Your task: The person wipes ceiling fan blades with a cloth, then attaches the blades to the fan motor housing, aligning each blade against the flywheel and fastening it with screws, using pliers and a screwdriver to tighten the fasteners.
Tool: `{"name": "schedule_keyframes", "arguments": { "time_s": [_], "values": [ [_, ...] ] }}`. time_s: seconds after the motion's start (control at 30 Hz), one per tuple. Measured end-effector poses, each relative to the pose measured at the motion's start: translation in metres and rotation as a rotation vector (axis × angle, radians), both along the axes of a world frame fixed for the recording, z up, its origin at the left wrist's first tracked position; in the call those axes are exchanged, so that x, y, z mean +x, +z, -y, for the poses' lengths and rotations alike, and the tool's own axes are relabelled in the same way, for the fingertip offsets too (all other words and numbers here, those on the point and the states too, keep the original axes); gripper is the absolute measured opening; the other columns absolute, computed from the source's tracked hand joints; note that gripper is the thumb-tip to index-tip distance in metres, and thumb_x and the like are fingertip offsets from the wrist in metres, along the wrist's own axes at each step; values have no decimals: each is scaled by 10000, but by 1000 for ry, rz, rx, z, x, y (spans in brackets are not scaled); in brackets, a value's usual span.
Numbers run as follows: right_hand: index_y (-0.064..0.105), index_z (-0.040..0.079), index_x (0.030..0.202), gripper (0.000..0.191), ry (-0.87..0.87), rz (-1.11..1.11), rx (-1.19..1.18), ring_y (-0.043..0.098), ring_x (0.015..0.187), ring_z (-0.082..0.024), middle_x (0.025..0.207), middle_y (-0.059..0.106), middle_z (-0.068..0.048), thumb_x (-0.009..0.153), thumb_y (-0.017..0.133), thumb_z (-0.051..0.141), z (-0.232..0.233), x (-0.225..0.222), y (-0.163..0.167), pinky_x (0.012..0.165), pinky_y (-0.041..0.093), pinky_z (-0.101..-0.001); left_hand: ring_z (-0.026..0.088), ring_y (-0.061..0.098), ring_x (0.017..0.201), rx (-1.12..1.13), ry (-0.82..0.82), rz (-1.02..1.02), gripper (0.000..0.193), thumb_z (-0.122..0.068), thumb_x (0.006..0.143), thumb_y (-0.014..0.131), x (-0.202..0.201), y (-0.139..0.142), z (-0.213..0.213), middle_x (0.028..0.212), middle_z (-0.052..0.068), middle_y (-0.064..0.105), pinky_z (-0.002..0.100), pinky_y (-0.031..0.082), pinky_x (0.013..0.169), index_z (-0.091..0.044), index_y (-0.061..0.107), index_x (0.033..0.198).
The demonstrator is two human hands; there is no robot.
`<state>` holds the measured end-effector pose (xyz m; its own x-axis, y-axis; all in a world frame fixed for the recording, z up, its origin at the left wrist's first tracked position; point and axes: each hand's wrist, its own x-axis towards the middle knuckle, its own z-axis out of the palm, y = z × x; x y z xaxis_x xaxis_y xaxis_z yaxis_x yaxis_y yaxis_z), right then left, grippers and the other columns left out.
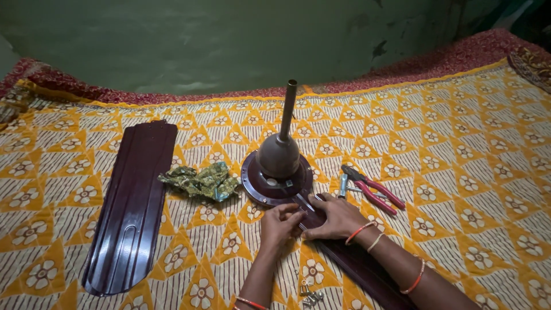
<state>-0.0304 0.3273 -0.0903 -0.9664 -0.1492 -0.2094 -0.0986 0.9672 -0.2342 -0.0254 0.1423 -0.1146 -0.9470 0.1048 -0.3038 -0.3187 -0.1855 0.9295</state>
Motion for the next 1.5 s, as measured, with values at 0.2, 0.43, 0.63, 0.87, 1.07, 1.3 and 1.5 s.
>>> {"name": "schedule_keyframes", "arguments": {
  "time_s": [0.2,0.43,0.63,0.87,1.07,1.3,1.5],
  "values": [
    [401,231,1554,1272,26,-5,3,435,1423,-397,1599,349,-207,491,789,812,-1,-1,-1,1144,404,-467,130,699,655,-94,-12,-14,382,-27,880,736,0,3,2,844,102,734,262,584,538,29,686,1254],
    [444,178,1528,1272,30,-14,-12,473,1396,-410,1574,384,-234,495,773,843,0,1,-2,1136,421,-465,140,739,682,-91,4,-16,370,-17,866,724,-2,-2,2,829,86,744,246,627,558,13,702,1235],
    [450,182,1527,1273,13,-10,-19,468,1396,-422,1565,391,-239,486,774,839,4,2,2,1127,426,-474,127,704,612,-160,-8,-71,371,-70,860,763,-8,-8,2,778,74,737,256,584,504,3,724,1221],
    [428,196,1537,1250,5,-19,1,484,1375,-426,1566,393,-226,508,784,810,8,4,8,1107,444,-481,114,700,599,-264,-55,-65,442,-98,825,800,-9,-9,5,739,55,743,253,561,500,-29,694,1248],
    [366,230,1572,1202,10,-17,57,507,1357,-416,1553,405,-223,581,748,792,9,10,11,1091,468,-473,101,698,614,-215,-55,-82,453,-77,813,810,-8,-11,3,789,67,749,239,571,508,-9,695,1246],
    [358,264,1560,1127,21,-70,91,378,1465,-308,1603,359,-104,652,704,836,-4,10,4,1168,326,-502,113,669,559,-170,-47,-36,421,-61,827,787,-5,-8,3,757,83,742,239,527,449,1,683,1231],
    [367,284,1554,1136,14,-70,88,355,1507,-272,1651,313,-62,625,691,851,-11,21,1,1148,366,-478,106,651,524,-169,-52,-36,393,-78,837,788,-8,-9,2,739,85,735,241,521,432,1,698,1211]
  ]
}}
